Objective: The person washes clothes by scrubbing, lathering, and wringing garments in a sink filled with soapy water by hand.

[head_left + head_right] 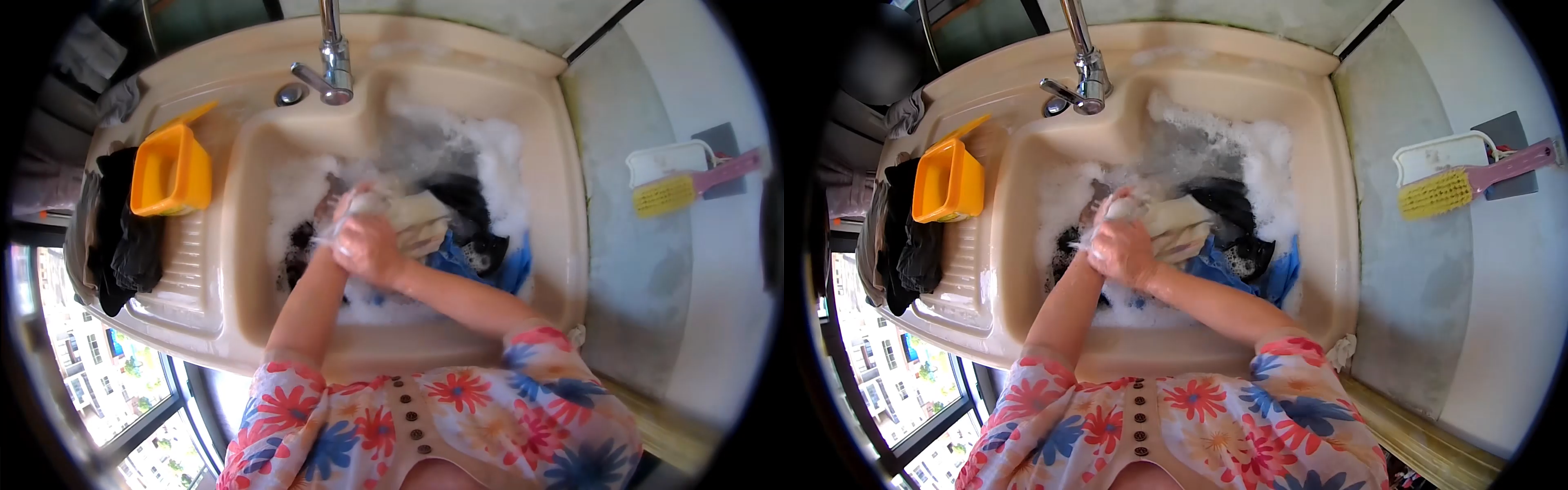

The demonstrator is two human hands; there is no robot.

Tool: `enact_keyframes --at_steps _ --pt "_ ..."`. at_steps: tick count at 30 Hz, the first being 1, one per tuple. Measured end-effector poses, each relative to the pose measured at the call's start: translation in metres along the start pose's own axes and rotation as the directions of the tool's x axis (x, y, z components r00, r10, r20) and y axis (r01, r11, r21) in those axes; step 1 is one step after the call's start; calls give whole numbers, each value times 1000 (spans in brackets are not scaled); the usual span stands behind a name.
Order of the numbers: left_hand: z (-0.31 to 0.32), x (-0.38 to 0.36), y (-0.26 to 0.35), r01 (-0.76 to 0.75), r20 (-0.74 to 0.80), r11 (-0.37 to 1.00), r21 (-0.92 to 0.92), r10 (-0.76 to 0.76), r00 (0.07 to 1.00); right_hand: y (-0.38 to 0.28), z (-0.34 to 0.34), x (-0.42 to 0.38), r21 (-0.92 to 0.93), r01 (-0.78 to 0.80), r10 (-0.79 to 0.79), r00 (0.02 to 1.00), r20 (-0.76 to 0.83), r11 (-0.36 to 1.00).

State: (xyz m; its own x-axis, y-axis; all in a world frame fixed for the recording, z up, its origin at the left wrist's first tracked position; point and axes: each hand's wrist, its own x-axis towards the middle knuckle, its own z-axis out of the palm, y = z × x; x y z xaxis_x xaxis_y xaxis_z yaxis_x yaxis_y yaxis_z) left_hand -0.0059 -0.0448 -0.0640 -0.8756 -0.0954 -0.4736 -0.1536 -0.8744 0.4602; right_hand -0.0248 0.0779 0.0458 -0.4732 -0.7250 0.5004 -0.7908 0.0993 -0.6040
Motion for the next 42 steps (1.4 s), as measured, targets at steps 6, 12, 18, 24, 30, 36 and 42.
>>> enact_keyframes --at_steps 6,12,18,24,30,36,42 --pt "115 -35 -5 56 -233 996 -74 -72 970 109 -3 44 -212 -580 600 799 40 786" --pt "79 -5 19 -66 -222 911 408 169 960 177 -83 54 -214 -731 732 675 -94 647" --pt "78 -21 48 -204 20 569 797 314 949 200 -63 6 -173 -685 693 721 -20 708" --pt "52 -62 80 162 -206 353 921 92 974 177 -104 -29 -239 -850 867 392 308 469" --pt "52 -85 87 219 -364 -457 862 -259 894 232 -108 -116 -157 -779 795 597 110 607" --pt "76 -41 88 -31 57 -261 965 95 994 166 -155 -48 -65 -751 752 659 -9 657" --pt "95 6 14 -168 151 377 911 73 986 193 -102 -26 -197 -618 632 775 6 761"
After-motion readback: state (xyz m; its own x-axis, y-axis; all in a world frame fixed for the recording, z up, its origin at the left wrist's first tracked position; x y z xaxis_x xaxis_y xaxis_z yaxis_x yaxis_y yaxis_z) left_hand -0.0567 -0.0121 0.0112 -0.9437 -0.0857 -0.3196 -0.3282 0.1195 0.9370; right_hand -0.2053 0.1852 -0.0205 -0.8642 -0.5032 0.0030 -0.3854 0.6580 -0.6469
